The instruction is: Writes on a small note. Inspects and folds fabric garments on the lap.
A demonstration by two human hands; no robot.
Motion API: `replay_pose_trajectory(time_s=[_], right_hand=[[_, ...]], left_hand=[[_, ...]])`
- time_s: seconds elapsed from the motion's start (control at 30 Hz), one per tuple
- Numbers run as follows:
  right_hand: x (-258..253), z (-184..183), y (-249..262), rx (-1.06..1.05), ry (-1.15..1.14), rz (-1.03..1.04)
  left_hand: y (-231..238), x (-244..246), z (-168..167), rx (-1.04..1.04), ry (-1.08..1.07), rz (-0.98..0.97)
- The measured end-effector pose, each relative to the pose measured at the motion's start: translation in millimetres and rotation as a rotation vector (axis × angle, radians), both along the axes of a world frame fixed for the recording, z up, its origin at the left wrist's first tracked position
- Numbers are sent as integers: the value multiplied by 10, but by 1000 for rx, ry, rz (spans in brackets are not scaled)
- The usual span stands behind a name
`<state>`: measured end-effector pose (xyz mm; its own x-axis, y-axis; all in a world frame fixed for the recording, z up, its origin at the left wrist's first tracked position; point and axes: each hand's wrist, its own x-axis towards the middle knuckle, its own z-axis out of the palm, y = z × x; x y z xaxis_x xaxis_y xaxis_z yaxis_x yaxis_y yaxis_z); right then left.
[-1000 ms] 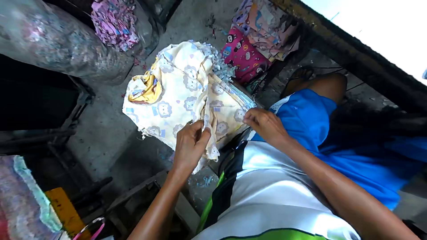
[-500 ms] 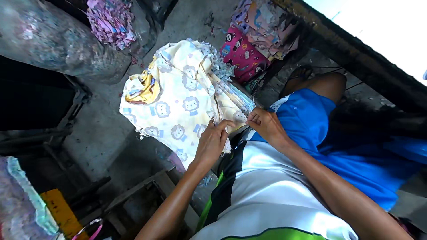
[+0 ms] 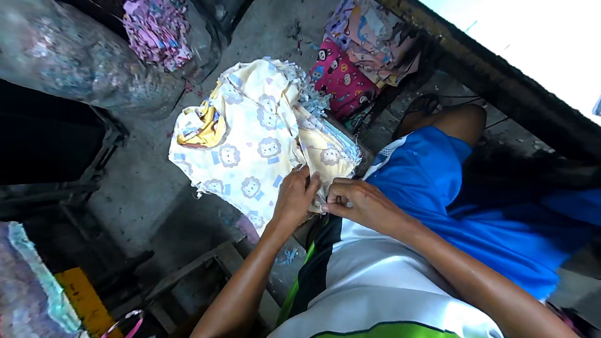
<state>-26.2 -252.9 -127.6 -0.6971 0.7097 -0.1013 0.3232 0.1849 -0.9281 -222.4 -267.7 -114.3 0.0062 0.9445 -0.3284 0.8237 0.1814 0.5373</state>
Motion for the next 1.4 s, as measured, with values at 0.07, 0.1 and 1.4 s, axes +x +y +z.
replay_pose_trajectory(time_s=[0.07, 0.1, 1.4], right_hand=[[23, -70, 96, 42, 5, -40], [37, -130, 164, 80, -21, -78], [-8, -535, 596, 81, -261, -365]], left_hand=[[-13, -89, 96, 6, 11, 36], [-23, -136, 161, 11, 15, 63], [-94, -207, 439, 125, -21, 175]])
